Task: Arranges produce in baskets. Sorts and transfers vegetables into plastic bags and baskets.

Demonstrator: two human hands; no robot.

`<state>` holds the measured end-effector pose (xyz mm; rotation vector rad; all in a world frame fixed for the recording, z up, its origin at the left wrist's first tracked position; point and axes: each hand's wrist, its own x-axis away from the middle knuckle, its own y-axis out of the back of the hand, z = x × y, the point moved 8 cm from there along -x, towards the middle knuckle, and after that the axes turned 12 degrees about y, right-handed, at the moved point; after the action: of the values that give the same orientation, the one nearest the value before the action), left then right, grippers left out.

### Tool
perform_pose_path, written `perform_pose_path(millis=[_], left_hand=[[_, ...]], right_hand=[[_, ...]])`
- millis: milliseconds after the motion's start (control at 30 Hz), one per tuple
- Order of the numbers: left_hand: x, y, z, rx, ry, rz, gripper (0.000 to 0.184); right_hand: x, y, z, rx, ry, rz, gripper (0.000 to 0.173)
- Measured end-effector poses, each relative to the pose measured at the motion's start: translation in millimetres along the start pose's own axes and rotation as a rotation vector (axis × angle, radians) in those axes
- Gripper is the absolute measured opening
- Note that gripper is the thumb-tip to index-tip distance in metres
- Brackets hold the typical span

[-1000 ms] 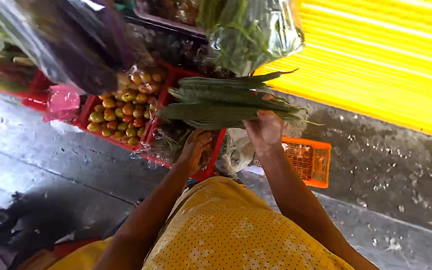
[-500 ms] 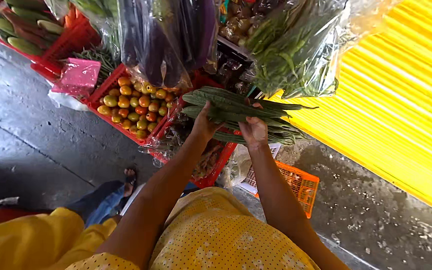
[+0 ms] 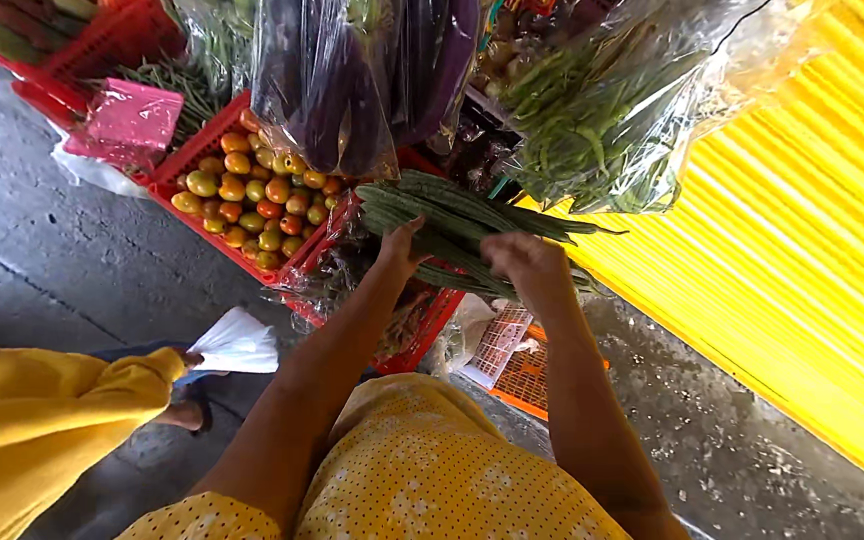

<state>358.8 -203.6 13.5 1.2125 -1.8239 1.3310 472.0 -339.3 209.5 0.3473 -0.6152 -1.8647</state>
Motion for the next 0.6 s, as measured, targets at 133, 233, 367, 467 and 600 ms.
perform_pose_path(millis=[133, 233, 367, 467, 600], left_hand=[[7.1, 1.3, -1.5, -0.002, -0.014, 0.012, 0.075], [17.6, 13.6, -4.1, 0.001, -0.045, 0.0, 0.078], [37.9, 36.4, -4.9, 0.01, -0.076, 0.01, 0.076], [55.0, 45.4, -8.5, -0.013, -0.101, 0.004, 0.072], [60.6, 45.8, -5.4, -0.022, -0.095, -0.018, 0.068]], right_hand=[[-86.9, -2.2, -61.2, 0.435, -0.027, 0.122, 0.047], [-107.6, -20.2, -92.5, 0.512, -0.109, 0.186, 0.049], [-112.5, -21.1, -88.4, 0.508, -0.084, 0.128, 0.044], [-116.2, -15.4, -66.5, 0.486, -0.023, 0.066, 0.043], [-129.6, -22.8, -58.3, 0.522, 0.033, 0.049, 0.044]])
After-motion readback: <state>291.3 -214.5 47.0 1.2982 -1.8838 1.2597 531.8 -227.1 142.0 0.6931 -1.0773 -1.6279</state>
